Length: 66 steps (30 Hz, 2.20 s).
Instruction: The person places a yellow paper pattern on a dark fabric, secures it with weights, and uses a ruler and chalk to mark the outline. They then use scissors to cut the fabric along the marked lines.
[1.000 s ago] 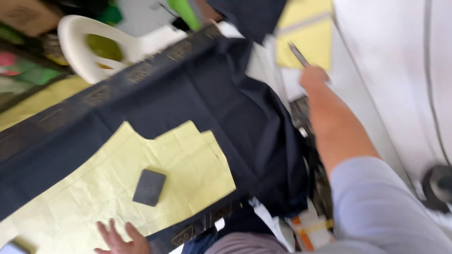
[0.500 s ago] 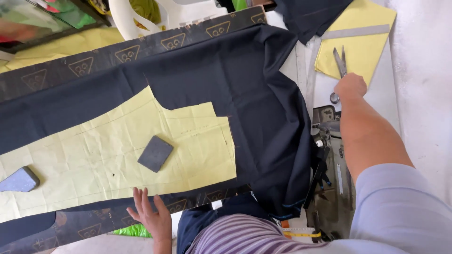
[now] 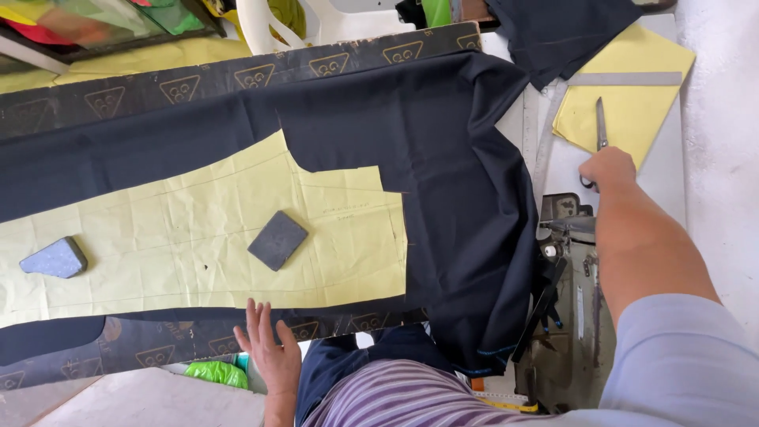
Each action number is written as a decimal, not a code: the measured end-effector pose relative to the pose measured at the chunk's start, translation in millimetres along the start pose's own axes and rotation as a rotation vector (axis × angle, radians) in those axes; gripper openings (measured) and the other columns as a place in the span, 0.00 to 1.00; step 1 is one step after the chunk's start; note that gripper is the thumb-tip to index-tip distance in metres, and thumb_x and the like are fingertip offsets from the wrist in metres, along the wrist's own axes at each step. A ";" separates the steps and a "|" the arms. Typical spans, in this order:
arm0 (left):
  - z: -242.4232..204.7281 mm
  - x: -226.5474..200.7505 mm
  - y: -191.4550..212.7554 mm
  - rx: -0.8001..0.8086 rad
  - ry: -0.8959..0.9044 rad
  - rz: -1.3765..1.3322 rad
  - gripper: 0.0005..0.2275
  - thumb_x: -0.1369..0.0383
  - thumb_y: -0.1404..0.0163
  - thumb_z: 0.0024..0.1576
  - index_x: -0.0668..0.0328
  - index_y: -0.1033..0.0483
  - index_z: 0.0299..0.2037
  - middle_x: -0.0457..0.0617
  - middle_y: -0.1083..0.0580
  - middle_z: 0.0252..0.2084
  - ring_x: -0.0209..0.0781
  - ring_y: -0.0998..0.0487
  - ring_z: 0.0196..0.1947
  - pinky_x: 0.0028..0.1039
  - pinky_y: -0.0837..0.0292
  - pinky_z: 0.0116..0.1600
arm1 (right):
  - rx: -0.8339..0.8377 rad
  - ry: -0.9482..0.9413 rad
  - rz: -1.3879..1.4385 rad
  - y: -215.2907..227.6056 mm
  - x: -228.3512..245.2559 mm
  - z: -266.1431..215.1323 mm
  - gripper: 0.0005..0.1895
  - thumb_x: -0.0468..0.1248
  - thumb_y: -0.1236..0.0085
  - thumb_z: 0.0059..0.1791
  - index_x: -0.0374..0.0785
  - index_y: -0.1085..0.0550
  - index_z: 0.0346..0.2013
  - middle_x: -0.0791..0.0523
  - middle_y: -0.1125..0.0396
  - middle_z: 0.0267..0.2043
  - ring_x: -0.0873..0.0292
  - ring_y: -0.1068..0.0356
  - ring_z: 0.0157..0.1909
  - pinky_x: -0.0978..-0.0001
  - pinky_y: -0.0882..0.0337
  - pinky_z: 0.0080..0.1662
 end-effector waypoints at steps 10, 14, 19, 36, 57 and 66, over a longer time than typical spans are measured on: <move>79.8 -60.4 -88.5 0.333 -0.617 -0.165 0.16 0.71 0.55 0.65 0.66 0.31 0.62 0.66 0.40 0.73 0.62 0.43 0.75 0.65 0.57 0.75 | -0.014 0.080 0.844 45.8 15.0 -125.2 0.08 0.41 0.34 0.49 0.41 0.23 0.32 0.58 0.30 0.23 0.70 0.38 0.19 0.78 0.41 0.22; 78.8 -83.2 -135.9 0.315 -0.833 -0.076 0.25 0.61 0.47 0.59 0.59 0.32 0.67 0.61 0.43 0.76 0.58 0.44 0.76 0.59 0.58 0.76 | -0.100 0.489 0.635 39.5 42.8 -332.3 0.29 0.51 0.48 0.56 0.43 0.22 0.14 0.53 0.29 0.18 0.49 0.24 0.29 0.64 0.28 0.39; 55.3 -82.1 -165.0 0.462 -0.982 0.015 0.29 0.49 0.54 0.62 0.52 0.38 0.72 0.56 0.51 0.79 0.53 0.53 0.79 0.58 0.64 0.78 | 0.227 0.409 1.264 -133.2 53.6 -461.0 0.11 0.34 0.44 0.49 0.31 0.28 0.24 0.50 0.34 0.13 0.59 0.31 0.14 0.75 0.35 0.18; 49.6 -94.1 -158.8 0.717 -0.997 0.297 0.36 0.36 0.75 0.63 0.41 0.55 0.79 0.51 0.65 0.82 0.51 0.71 0.81 0.55 0.79 0.79 | 0.657 0.179 1.483 -340.7 26.3 -506.7 0.23 0.50 0.37 0.50 0.33 0.24 0.46 0.49 0.31 0.21 0.58 0.29 0.22 0.77 0.35 0.25; 51.6 -96.1 -163.1 0.741 -0.976 0.205 0.35 0.38 0.74 0.64 0.42 0.56 0.79 0.52 0.64 0.82 0.52 0.69 0.81 0.56 0.77 0.79 | 0.510 0.152 1.383 -346.9 50.9 -478.9 0.17 0.47 0.25 0.44 0.37 0.22 0.33 0.55 0.35 0.15 0.63 0.32 0.17 0.79 0.35 0.25; 51.2 -95.4 -163.5 0.726 -0.987 0.229 0.35 0.40 0.77 0.65 0.46 0.57 0.79 0.52 0.64 0.82 0.51 0.69 0.81 0.54 0.78 0.80 | 0.510 0.207 1.339 -296.0 71.3 -464.4 0.22 0.46 0.26 0.44 0.31 0.22 0.41 0.52 0.34 0.16 0.61 0.31 0.18 0.76 0.33 0.25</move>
Point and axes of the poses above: each hand's wrist, its own z-axis towards the middle knuckle, its own y-axis out of the back of the hand, x = y × z, the point moved 2 cm from there along z, towards the middle knuckle
